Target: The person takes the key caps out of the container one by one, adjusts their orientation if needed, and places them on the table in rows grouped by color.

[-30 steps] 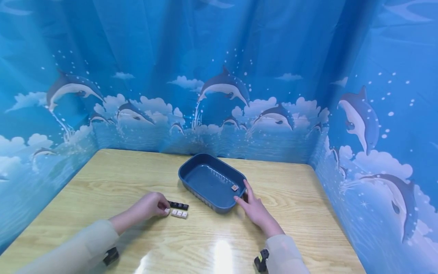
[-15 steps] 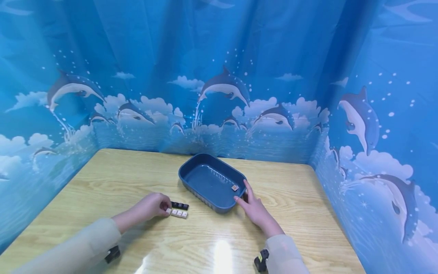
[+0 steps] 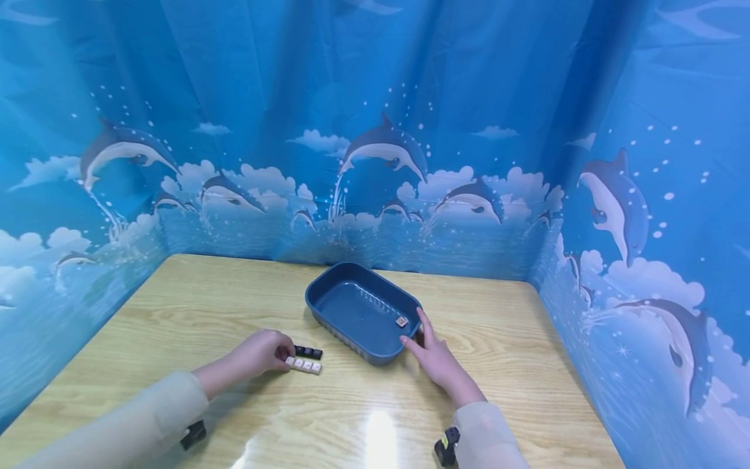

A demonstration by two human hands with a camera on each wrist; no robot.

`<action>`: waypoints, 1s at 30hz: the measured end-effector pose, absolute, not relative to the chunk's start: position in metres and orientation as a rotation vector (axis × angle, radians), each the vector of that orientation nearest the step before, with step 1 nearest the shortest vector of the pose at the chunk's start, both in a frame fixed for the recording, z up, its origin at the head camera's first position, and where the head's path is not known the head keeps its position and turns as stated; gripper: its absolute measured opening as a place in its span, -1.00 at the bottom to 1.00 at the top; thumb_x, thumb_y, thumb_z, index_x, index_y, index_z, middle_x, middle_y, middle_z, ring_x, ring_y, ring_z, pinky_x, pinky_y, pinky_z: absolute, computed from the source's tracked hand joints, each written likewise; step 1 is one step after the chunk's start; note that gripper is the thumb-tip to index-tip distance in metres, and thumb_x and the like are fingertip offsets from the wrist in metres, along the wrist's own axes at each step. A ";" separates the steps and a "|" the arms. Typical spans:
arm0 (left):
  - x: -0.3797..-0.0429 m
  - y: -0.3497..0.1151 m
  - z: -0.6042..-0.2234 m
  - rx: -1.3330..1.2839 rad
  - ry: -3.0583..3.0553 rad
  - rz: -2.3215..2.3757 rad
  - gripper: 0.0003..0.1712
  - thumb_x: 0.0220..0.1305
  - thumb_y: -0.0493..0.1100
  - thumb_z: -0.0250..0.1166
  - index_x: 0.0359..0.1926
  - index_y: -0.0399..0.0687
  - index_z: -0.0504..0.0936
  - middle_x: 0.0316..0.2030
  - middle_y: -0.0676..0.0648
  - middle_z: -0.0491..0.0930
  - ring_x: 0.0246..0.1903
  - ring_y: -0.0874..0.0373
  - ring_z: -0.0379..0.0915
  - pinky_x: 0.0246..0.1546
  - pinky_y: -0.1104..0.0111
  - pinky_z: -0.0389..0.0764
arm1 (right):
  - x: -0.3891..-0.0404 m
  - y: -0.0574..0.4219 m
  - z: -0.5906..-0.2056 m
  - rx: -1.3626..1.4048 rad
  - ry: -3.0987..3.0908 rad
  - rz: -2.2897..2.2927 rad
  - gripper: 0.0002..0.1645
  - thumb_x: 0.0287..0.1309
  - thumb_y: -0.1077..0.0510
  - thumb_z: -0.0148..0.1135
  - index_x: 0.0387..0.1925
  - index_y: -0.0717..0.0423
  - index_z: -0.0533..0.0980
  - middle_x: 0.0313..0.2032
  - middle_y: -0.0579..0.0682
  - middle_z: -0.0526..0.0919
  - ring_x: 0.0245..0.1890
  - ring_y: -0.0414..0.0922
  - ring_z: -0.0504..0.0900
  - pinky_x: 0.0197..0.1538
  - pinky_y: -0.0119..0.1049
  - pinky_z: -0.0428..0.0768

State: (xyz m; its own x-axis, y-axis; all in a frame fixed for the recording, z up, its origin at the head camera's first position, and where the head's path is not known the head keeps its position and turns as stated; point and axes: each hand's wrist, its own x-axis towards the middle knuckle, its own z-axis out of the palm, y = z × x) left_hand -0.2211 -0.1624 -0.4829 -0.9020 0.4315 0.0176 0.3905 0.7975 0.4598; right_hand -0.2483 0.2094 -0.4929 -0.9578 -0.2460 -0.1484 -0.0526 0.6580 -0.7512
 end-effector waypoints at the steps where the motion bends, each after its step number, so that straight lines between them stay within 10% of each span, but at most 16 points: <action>1: -0.221 -0.162 -0.482 0.668 2.894 0.711 -0.78 -0.15 -0.31 0.56 -0.46 -0.07 0.67 -0.55 0.15 0.54 -0.52 0.31 0.39 -0.40 0.40 0.51 | -0.248 0.209 -0.493 -0.242 2.638 -1.185 -0.05 0.40 -0.29 -0.07 0.53 -0.23 -0.36 0.34 0.42 0.20 0.33 0.37 0.18 0.31 0.32 0.10; 30: -0.247 -0.135 -0.431 0.650 2.874 0.495 -0.73 0.00 -0.20 0.54 -0.23 -0.09 0.73 -0.41 0.06 0.63 -0.41 0.23 0.50 -0.34 0.33 0.56 | -0.248 0.210 -0.493 -0.243 2.635 -1.189 -0.03 0.39 -0.32 -0.09 0.53 -0.22 -0.37 0.37 0.38 0.15 0.35 0.36 0.14 0.31 0.33 0.06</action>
State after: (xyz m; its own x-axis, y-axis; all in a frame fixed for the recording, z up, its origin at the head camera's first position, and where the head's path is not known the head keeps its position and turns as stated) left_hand -0.2466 -0.1354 -0.4309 -0.8940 0.4417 -0.0756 0.3910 0.8512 0.3502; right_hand -0.2482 0.2097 -0.4934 -0.9574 -0.2476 -0.1486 -0.0525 0.6553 -0.7535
